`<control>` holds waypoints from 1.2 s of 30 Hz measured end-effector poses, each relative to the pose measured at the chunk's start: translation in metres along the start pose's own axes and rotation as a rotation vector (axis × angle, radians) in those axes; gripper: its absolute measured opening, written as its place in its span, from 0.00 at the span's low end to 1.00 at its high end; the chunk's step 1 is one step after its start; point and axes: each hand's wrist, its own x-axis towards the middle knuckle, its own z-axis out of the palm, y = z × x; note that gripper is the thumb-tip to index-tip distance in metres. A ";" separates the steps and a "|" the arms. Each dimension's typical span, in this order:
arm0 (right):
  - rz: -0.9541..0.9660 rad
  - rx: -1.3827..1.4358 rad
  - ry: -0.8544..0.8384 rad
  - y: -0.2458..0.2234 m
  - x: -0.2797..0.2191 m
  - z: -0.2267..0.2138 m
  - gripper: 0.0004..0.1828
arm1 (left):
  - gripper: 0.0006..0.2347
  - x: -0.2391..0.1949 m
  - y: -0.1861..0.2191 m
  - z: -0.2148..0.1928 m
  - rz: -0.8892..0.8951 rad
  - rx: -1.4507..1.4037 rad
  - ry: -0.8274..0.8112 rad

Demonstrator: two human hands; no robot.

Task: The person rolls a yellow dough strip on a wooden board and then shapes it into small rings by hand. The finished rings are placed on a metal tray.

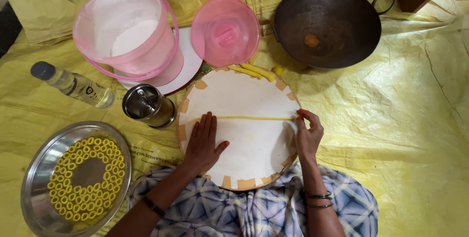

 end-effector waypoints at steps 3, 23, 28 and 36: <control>-0.004 -0.017 -0.003 0.000 -0.001 0.000 0.13 | 0.39 0.017 -0.005 0.004 0.000 -0.009 0.074; 0.023 -0.012 -0.018 0.002 -0.001 0.000 0.14 | 0.39 -0.004 -0.029 -0.006 -0.006 0.032 0.006; 0.005 -0.047 0.000 0.003 -0.002 0.000 0.14 | 0.38 0.045 -0.048 0.001 -0.037 0.046 0.087; 0.003 -0.039 0.006 0.003 0.001 -0.001 0.14 | 0.38 0.077 -0.061 -0.002 -0.006 0.028 0.097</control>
